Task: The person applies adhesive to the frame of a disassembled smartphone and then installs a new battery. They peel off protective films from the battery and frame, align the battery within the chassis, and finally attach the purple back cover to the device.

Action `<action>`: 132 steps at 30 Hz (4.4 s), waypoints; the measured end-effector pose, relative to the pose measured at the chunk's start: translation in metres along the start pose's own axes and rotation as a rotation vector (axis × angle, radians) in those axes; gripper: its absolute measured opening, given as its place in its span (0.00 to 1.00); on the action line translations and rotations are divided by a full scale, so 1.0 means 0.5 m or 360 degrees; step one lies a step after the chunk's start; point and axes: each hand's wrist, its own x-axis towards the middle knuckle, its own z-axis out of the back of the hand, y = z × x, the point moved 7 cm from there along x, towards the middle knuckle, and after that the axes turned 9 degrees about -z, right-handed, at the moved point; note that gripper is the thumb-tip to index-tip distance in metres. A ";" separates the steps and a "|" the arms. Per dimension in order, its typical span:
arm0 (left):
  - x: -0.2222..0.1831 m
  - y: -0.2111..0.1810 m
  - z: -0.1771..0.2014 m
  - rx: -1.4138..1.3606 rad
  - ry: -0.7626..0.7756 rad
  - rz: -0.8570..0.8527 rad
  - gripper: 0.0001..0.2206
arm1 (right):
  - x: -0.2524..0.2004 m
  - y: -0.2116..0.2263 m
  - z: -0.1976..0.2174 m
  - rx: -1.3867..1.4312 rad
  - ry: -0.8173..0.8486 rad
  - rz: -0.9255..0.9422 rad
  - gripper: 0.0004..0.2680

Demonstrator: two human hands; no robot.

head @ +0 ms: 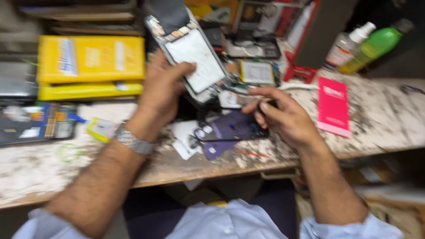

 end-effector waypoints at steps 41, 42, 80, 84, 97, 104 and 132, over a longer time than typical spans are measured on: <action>-0.017 0.032 -0.009 0.0230 0.0040 0.0127 0.19 | 0.111 0.106 -0.152 -0.1393 0.0041 0.0473 0.05; -0.017 0.032 -0.007 0.0242 0.0035 0.0139 0.19 | 0.110 0.107 -0.155 -0.1408 0.0028 0.0503 0.05; -0.022 0.011 -0.031 0.0172 0.0049 0.0060 0.20 | 0.078 0.139 -0.165 -0.1452 -0.0452 0.0971 0.25; -0.029 0.014 -0.041 0.0084 0.0079 0.0167 0.21 | 0.102 0.123 -0.134 -0.0965 -0.0298 0.0709 0.26; -0.043 0.054 -0.051 0.0138 0.0215 0.0461 0.17 | 0.138 0.114 -0.073 -0.0277 -0.0186 0.0588 0.17; -0.050 0.057 -0.058 0.0203 0.0243 0.0527 0.17 | 0.162 0.108 -0.053 -0.0016 -0.0038 0.0273 0.21; -0.078 0.079 -0.092 0.0238 0.0585 0.0451 0.15 | 0.113 0.061 -0.039 0.0147 -0.0090 0.0006 0.19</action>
